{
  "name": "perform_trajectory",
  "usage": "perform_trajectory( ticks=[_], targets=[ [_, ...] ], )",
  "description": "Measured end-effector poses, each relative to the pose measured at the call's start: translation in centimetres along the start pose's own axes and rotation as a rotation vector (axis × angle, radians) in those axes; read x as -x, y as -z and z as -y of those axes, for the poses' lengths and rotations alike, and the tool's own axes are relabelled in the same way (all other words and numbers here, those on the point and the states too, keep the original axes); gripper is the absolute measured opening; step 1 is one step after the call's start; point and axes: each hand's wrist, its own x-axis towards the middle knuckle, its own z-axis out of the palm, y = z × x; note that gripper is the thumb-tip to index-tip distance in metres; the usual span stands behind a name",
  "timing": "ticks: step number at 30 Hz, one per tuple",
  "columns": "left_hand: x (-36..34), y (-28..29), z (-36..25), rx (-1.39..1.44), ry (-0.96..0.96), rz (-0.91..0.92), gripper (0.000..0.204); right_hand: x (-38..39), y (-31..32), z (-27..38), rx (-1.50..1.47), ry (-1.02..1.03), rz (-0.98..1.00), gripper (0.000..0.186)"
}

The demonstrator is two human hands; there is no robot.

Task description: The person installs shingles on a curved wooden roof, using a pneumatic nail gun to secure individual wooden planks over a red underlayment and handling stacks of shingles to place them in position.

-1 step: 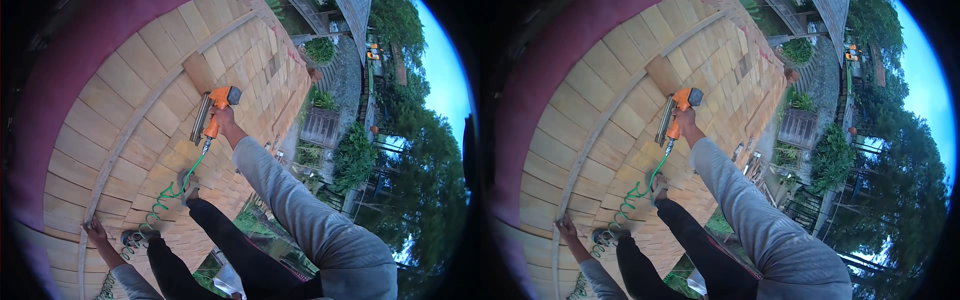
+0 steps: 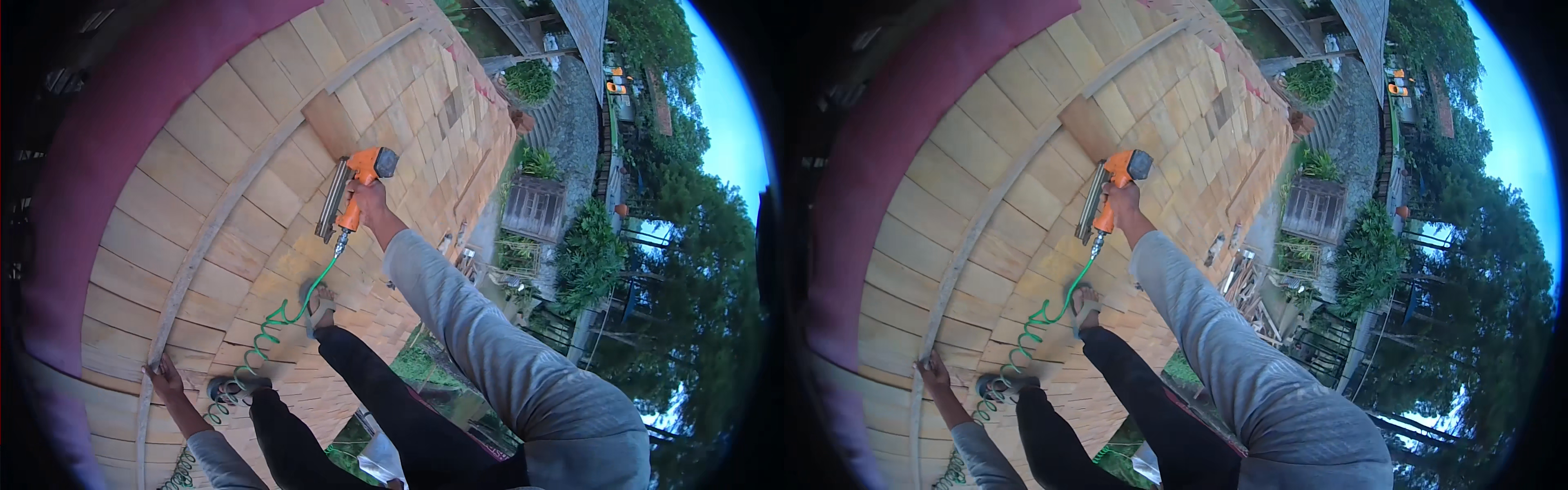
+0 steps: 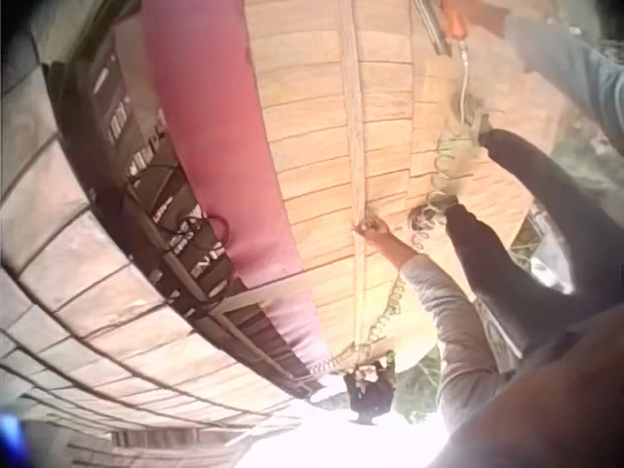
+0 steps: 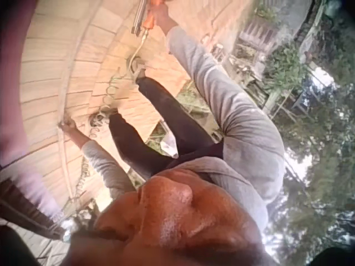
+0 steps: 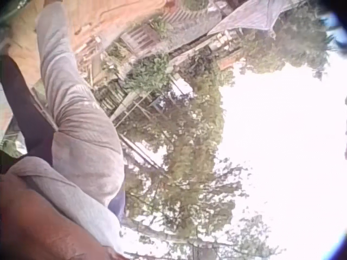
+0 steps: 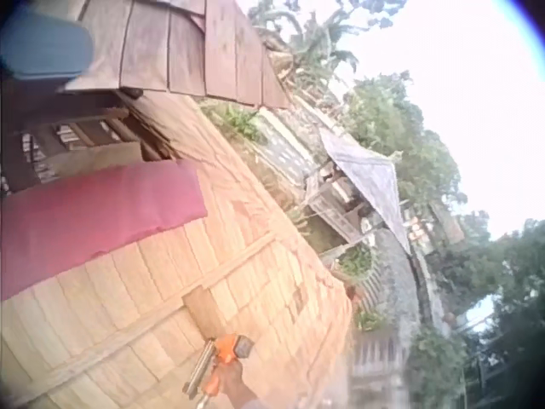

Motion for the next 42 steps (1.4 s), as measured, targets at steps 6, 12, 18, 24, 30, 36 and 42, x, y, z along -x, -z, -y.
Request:
perform_trajectory(
  ticks=[6, 12, 18, 24, 30, 36, 42],
  targets=[
    [-0.4, -1.7, -0.8, 0.011, 0.06, -0.015, 0.056, 8.7, 4.6, -4.1, -0.264, -0.11, 0.059, 0.016],
    [5.8, -3.3, -1.0, 0.082, 0.07, 0.062, 0.091, 19.5, 8.9, -6.9, -0.38, -0.271, -0.007, 0.025],
    [21.5, -1.6, -4.4, -0.157, -0.075, 0.35, 0.065, 27.2, 17.0, -7.4, -0.404, -0.383, 0.055, 0.015],
    [36.4, 12.3, -6.7, -0.482, -0.196, 0.264, 0.045, 33.1, 20.8, -1.0, -0.232, -0.449, 0.088, 0.029],
    [47.2, 30.2, -3.0, -0.644, -0.076, 0.087, 0.038, 34.3, 20.5, 4.2, -0.172, -0.262, 0.217, 0.028],
    [52.1, 40.7, -1.4, -0.694, -0.043, -0.002, 0.037, 38.6, 15.8, 9.3, -0.12, -0.185, 0.328, 0.022],
    [52.7, 43.7, -4.8, -0.478, -0.198, 0.088, 0.04, 47.7, 8.5, 11.0, -0.073, -0.105, 0.452, 0.013]
  ],
)
